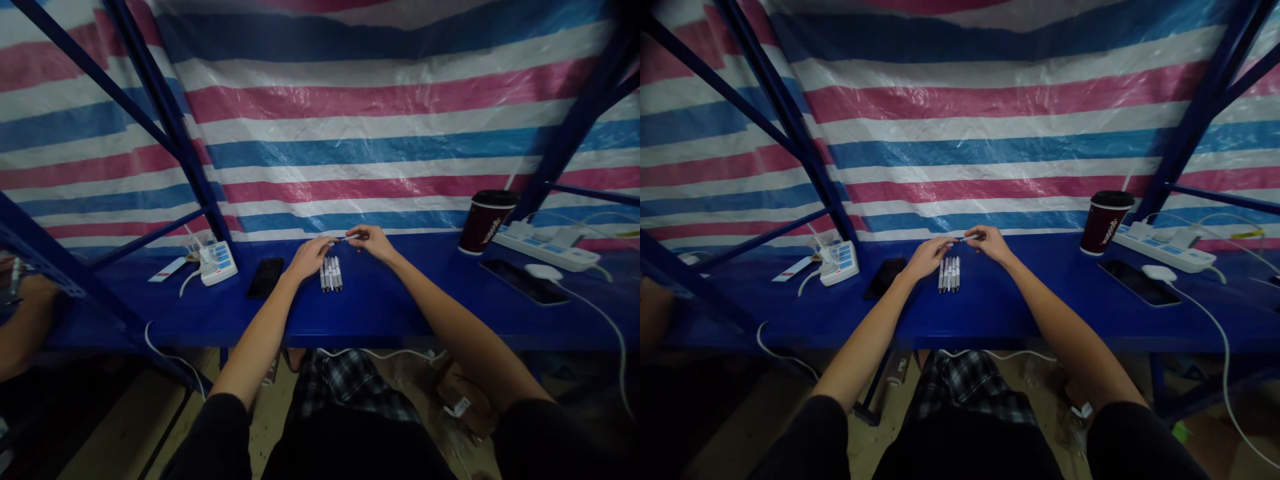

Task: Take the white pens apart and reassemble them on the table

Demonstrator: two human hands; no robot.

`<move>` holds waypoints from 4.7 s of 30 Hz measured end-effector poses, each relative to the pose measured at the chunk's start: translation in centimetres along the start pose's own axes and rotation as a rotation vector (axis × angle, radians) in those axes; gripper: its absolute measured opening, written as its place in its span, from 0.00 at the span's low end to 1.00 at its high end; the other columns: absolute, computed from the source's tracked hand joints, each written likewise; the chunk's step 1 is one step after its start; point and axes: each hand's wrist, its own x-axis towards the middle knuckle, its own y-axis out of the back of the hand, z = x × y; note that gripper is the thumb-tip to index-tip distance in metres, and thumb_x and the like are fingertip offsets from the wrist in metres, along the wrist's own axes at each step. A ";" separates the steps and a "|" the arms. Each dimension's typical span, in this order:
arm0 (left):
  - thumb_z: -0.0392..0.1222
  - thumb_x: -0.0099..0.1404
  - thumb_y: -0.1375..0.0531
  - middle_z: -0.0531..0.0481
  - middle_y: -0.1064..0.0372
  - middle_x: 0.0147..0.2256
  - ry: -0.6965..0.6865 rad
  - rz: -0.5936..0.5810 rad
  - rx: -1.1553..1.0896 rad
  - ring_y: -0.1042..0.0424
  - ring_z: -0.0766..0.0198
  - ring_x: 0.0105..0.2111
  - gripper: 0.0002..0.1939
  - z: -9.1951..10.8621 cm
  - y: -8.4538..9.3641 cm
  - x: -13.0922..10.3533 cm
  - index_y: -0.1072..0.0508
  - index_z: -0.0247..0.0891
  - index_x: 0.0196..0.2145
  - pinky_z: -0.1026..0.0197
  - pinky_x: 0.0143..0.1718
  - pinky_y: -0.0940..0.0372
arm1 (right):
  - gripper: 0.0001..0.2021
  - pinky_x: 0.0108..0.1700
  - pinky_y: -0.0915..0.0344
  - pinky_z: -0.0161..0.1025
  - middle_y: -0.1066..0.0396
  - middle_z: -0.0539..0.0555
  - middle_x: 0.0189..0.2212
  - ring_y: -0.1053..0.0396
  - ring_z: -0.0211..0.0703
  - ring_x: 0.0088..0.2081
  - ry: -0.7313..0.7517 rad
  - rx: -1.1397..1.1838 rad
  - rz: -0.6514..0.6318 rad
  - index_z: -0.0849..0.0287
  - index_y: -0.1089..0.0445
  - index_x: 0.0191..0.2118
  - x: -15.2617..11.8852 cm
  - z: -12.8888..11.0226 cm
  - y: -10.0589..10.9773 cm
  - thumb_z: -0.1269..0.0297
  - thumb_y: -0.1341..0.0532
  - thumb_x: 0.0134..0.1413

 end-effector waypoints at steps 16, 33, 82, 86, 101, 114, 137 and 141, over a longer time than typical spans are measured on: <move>0.35 0.73 0.46 0.45 0.23 0.51 0.083 0.037 -0.075 0.24 0.56 0.47 0.15 -0.7 -0.3 0.2 0.24 0.42 0.52 0.52 0.53 0.32 | 0.10 0.50 0.33 0.45 0.20 0.57 0.44 0.25 0.50 0.44 0.233 -0.441 -0.038 0.56 0.19 0.44 0.0 0.0 2.1 0.69 0.36 0.59; 0.40 0.72 0.45 0.46 0.22 0.36 0.196 0.055 -0.373 0.25 0.60 0.35 0.14 -1.0 -1.4 0.4 0.24 0.37 0.50 0.59 0.41 0.33 | 0.12 0.52 0.36 0.53 0.21 0.56 0.40 0.31 0.55 0.46 0.648 -0.630 0.151 0.53 0.22 0.43 -0.3 -1.4 2.4 0.76 0.40 0.60; 0.36 0.63 0.32 0.39 0.22 0.47 0.512 -0.026 -1.268 0.22 0.57 0.45 0.18 0.4 -0.4 0.7 0.19 0.38 0.51 0.55 0.49 0.29 | 0.12 0.34 0.41 0.39 0.29 0.49 0.24 0.37 0.40 0.28 -0.023 0.147 -0.042 0.58 0.25 0.27 -0.7 -1.6 -2.2 0.54 0.29 0.42; 0.34 0.63 0.33 0.41 0.22 0.46 0.521 -0.038 -1.276 0.22 0.57 0.45 0.21 0.3 -0.5 0.7 0.21 0.40 0.54 0.56 0.48 0.29 | 0.13 0.33 0.42 0.39 0.29 0.49 0.24 0.37 0.39 0.27 -0.053 0.173 -0.070 0.58 0.25 0.28 -0.5 -0.9 -2.2 0.54 0.28 0.41; 0.34 0.62 0.34 0.41 0.23 0.44 0.496 -0.058 -1.291 0.22 0.57 0.41 0.23 0.0 -0.8 0.7 0.23 0.39 0.55 0.50 0.48 0.28 | 0.11 0.31 0.42 0.39 0.31 0.49 0.22 0.38 0.39 0.25 -0.100 0.177 -0.118 0.57 0.25 0.28 -0.7 -1.3 -2.2 0.56 0.28 0.43; 0.34 0.62 0.34 0.42 0.23 0.43 0.498 -0.056 -1.279 0.22 0.58 0.40 0.22 0.2 -0.6 0.7 0.23 0.40 0.54 0.51 0.47 0.28 | 0.12 0.31 0.42 0.38 0.29 0.48 0.23 0.37 0.38 0.25 -0.095 0.157 -0.122 0.57 0.23 0.29 -0.6 -0.8 -2.1 0.55 0.27 0.43; 0.35 0.59 0.28 0.40 0.24 0.46 0.469 -0.256 -1.249 0.19 0.52 0.42 0.31 1.3 -0.4 0.3 0.28 0.38 0.59 0.50 0.48 0.28 | 0.19 0.26 0.41 0.37 0.50 0.41 0.16 0.54 0.32 0.19 -0.082 0.479 0.109 0.56 0.29 0.31 -0.7 -2.4 -0.9 0.51 0.23 0.40; 0.36 0.59 0.28 0.39 0.24 0.46 0.453 -0.256 -1.247 0.20 0.52 0.43 0.32 0.8 -0.5 0.3 0.28 0.39 0.61 0.51 0.47 0.27 | 0.18 0.25 0.41 0.36 0.50 0.40 0.15 0.53 0.32 0.19 -0.075 0.473 0.119 0.57 0.28 0.31 -0.6 -2.3 -0.7 0.52 0.24 0.42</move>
